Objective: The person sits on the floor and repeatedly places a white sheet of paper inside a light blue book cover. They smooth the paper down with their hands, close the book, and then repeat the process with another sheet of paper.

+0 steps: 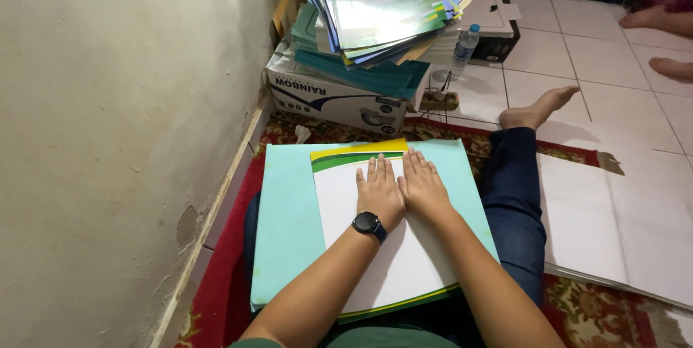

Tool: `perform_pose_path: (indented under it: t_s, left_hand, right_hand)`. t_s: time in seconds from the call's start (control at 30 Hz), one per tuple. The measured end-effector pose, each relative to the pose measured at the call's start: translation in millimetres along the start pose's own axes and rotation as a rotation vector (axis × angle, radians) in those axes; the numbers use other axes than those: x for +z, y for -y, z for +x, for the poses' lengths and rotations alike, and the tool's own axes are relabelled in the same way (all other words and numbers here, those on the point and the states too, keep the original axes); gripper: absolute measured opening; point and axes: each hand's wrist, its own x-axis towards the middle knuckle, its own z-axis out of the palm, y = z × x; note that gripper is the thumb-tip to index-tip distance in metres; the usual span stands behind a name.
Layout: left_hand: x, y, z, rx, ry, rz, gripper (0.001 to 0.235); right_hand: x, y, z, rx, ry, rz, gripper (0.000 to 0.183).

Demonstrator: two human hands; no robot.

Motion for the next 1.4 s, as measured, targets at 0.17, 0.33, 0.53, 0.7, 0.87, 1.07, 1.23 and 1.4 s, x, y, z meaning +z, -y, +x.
perform_pose_path:
  t_s: [0.17,0.33,0.53,0.7,0.87,1.07,1.23,1.4]
  left_hand:
    - [2.9,1.8,-0.6,0.022,-0.043,0.026,0.060]
    - [-4.2,-3.2,-3.3,0.016,-0.029,0.062,0.060]
    - [7.5,1.3,1.6,0.026,-0.044,0.099,0.061]
    - [23.6,5.4,7.3,-0.022,-0.043,0.203,0.067]
    - [22.9,6.0,5.8,-0.026,-0.017,0.150,0.070]
    - [0.5,-7.1,-1.6,0.184,-0.048,0.199,0.062]
    - [21.9,-25.0,-4.1,0.324,-0.078,0.210,0.052]
    - [29.0,-58.0,13.4,0.372,-0.132,0.181,0.058]
  right_hand:
    - [-19.2,15.4,-61.2,-0.025,-0.069,-0.047,0.063]
    - [-28.0,24.8,-120.8,-0.002,0.023,-0.086,0.064]
    - [-76.1,51.3,-138.6,-0.029,-0.091,0.066,0.060]
    - [-79.2,61.9,-147.5,-0.140,-0.259,0.406,0.076]
    - [-89.2,43.8,-167.9,-0.122,-0.400,0.523,0.049]
    - [-56.9,-45.8,-197.7,0.282,-0.368,0.694,0.050]
    - [-12.9,-106.2,-221.5,0.494,-0.219,0.457,0.052]
    - [-13.7,-105.3,-215.4,0.573,-0.025,0.187,0.060]
